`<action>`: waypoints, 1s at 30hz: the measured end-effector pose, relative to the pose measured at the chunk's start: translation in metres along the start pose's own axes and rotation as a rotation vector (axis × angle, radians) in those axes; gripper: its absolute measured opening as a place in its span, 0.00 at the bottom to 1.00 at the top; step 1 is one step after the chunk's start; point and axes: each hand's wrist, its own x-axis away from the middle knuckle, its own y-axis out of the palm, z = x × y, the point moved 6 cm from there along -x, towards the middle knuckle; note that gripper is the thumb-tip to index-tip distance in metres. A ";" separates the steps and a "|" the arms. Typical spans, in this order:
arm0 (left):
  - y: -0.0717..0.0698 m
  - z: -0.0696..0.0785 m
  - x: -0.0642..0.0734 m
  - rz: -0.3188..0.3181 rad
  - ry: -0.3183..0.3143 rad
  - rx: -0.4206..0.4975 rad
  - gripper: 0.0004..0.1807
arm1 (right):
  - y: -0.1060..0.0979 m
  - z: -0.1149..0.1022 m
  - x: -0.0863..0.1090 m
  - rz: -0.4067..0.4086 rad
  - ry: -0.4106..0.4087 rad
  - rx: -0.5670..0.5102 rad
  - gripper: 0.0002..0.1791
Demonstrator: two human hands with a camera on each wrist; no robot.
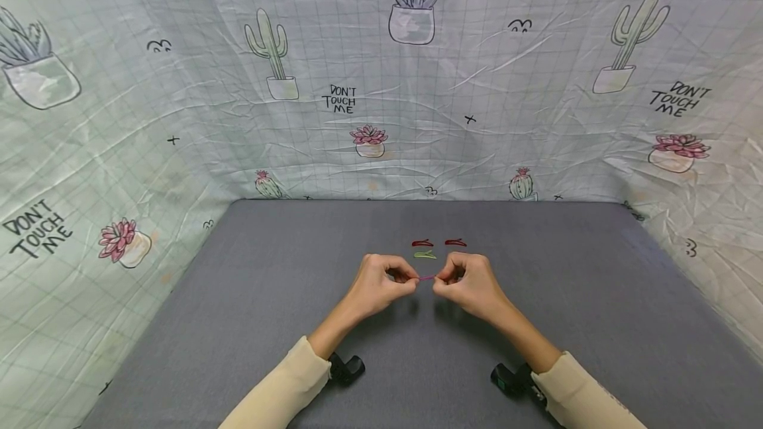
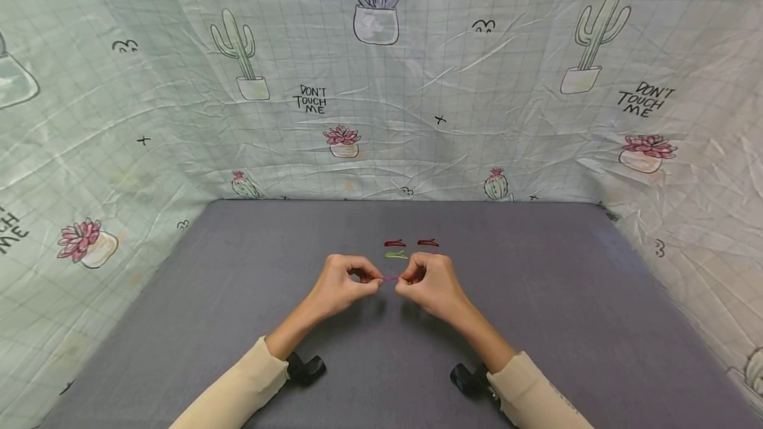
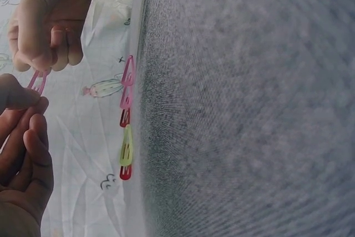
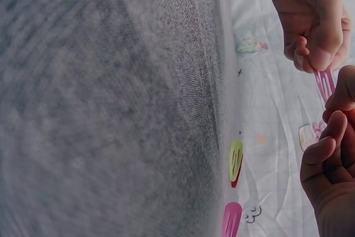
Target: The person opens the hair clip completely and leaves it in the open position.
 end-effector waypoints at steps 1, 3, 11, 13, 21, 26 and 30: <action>0.000 0.000 0.000 0.002 0.000 0.000 0.06 | 0.000 0.000 0.000 0.000 0.001 -0.002 0.18; -0.001 0.000 0.000 0.005 0.001 -0.001 0.06 | 0.001 0.000 0.000 -0.003 0.002 -0.006 0.18; -0.001 -0.001 -0.001 -0.002 -0.005 0.000 0.04 | 0.001 0.001 -0.001 -0.011 0.013 -0.011 0.17; -0.001 -0.001 0.000 -0.005 -0.009 0.003 0.03 | 0.001 0.001 -0.001 -0.016 0.016 -0.013 0.17; -0.001 -0.002 -0.001 -0.006 -0.015 0.008 0.03 | 0.002 0.004 -0.001 -0.042 0.016 -0.014 0.16; -0.002 -0.004 -0.001 -0.006 -0.025 0.010 0.03 | 0.002 0.004 -0.001 -0.052 0.021 -0.017 0.15; -0.003 -0.004 -0.001 -0.006 -0.030 0.008 0.03 | 0.002 0.003 -0.001 -0.059 0.019 -0.014 0.15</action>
